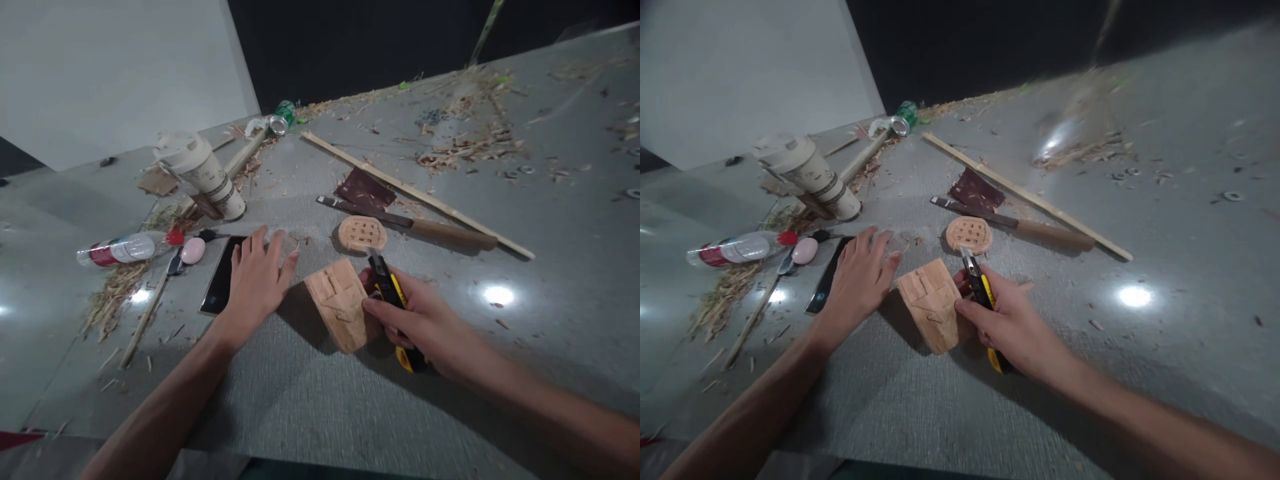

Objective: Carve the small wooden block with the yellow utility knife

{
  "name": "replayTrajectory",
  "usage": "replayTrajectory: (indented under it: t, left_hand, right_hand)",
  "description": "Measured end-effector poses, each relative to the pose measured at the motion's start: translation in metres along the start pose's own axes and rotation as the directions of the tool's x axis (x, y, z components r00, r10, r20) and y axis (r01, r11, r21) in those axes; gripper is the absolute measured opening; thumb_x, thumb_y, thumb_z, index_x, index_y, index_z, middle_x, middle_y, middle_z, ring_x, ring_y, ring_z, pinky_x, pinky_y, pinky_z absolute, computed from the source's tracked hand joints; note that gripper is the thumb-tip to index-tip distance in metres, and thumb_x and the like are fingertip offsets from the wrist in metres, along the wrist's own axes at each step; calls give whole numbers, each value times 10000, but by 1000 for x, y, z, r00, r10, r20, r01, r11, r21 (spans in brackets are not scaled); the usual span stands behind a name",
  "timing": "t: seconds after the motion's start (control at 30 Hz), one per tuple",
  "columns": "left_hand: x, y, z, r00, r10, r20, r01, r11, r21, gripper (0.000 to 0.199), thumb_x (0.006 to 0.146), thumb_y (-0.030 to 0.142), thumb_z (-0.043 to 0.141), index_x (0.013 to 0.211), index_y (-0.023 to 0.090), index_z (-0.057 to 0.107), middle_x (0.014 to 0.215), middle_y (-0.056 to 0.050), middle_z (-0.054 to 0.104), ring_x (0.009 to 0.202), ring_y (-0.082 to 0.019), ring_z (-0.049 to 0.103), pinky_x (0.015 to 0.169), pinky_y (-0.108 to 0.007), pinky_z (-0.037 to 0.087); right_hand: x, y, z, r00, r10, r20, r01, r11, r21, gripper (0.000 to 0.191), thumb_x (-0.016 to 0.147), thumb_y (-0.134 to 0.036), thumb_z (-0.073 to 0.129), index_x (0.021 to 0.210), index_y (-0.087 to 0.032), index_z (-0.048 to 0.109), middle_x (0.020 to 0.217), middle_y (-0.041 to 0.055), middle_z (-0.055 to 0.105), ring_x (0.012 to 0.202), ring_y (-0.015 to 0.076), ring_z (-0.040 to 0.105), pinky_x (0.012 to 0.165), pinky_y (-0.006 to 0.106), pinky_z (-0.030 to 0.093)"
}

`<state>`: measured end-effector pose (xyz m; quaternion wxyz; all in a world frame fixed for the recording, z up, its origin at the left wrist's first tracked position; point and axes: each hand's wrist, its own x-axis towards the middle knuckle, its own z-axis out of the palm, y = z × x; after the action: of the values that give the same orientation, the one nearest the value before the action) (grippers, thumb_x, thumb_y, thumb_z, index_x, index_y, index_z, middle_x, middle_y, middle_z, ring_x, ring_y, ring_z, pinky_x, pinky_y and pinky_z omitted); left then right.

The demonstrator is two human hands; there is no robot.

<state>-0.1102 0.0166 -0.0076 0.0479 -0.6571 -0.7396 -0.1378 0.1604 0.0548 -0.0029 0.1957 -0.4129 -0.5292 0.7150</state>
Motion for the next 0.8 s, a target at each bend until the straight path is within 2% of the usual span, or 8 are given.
replayTrajectory:
  t: [0.2, 0.37, 0.53, 0.73, 0.8]
  left_hand:
    - [1, 3, -3, 998, -13, 59, 14, 1000, -9, 539, 1103, 576, 376, 1458, 205, 543, 1570, -219, 501, 1403, -445, 510, 1132, -692, 423]
    - [1, 2, -2, 998, 23, 57, -23, 1000, -4, 545, 1111, 581, 333, 1433, 196, 546, 1547, -225, 511, 1380, -440, 521, 1104, -662, 453]
    - [1, 1, -3, 999, 45, 5, -45, 998, -36, 477, 1108, 550, 386, 1422, 228, 545, 1522, -193, 539, 1368, -418, 525, 1136, -675, 412]
    - [-4, 13, -2, 991, 126, 42, -122, 989, -77, 490, 1117, 495, 388, 1444, 173, 558, 1535, -231, 530, 1396, -426, 520, 1201, -702, 336]
    - [-3, 16, -5, 989, 136, 60, -132, 989, -69, 470, 1105, 458, 443, 1453, 166, 565, 1539, -233, 530, 1389, -428, 533, 1181, -678, 375]
  right_hand:
    - [-1, -2, 1, 1000, 8, -5, -8, 1000, -2, 436, 909, -544, 755, 1160, -245, 560, 758, -63, 517, 533, 74, 412, 429, 208, 282]
    - [-2, -3, 2, 1000, 8, -12, -8, 1000, -4, 426, 900, -541, 755, 1139, -244, 565, 749, -62, 515, 529, 79, 418, 431, 216, 293]
    - [-2, -3, 2, 1000, 1, -14, 0, 1000, 18, 425, 892, -543, 764, 1123, -249, 563, 752, -65, 509, 512, 70, 383, 419, 217, 269]
    - [-1, -2, 2, 1000, -25, -1, 25, 999, 40, 397, 908, -527, 751, 1123, -252, 564, 739, -67, 503, 507, 70, 385, 422, 214, 268]
    - [-1, -2, 2, 1000, -25, 1, 25, 999, 46, 408, 905, -529, 754, 1138, -250, 567, 729, -71, 494, 504, 70, 379, 422, 214, 264]
